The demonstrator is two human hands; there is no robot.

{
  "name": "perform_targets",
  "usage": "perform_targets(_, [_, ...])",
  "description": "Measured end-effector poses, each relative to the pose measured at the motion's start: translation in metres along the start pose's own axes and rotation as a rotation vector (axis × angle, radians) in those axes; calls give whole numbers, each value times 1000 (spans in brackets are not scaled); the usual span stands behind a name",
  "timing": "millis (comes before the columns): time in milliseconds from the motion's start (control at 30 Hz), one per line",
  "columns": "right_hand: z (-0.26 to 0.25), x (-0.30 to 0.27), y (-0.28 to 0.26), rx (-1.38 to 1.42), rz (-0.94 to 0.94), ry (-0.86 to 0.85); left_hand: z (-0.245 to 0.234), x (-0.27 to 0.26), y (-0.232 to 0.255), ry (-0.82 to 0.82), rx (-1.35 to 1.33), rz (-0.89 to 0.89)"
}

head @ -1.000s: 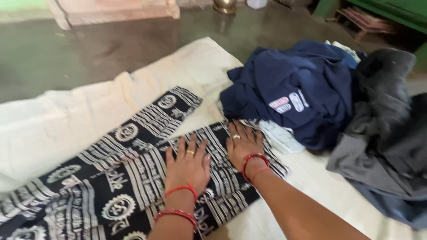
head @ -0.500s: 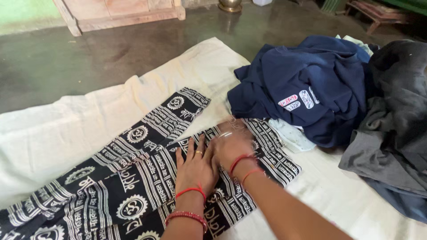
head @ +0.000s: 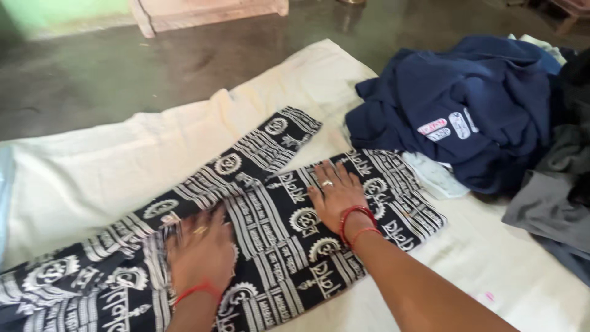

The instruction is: The person folds a black and white patterned cloth and a navy blue sweatshirt on a white sheet laid on the floor. The person smooths and aligns the items by hand, then stacks the folded cloth and begins folding the sweatshirt.

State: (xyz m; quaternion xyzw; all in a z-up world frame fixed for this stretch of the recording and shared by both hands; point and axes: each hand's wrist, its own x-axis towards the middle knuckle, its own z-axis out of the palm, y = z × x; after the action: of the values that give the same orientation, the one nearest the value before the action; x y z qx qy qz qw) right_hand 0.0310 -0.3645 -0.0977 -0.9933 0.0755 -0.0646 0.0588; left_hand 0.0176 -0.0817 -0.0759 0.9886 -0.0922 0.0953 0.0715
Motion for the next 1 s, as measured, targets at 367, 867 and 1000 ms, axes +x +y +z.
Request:
perform_targets(367, [-29, -18, -123, -299, -351, -257, 9, -9, -35, 45, -3, -68])
perform_targets(867, [-24, -38, -233, 127, -109, -103, -60, -49, -122, -46, -159, -5])
perform_targets(1000, [-37, -32, -262, 316, -235, -132, -71, -58, -152, 149, -167, 18])
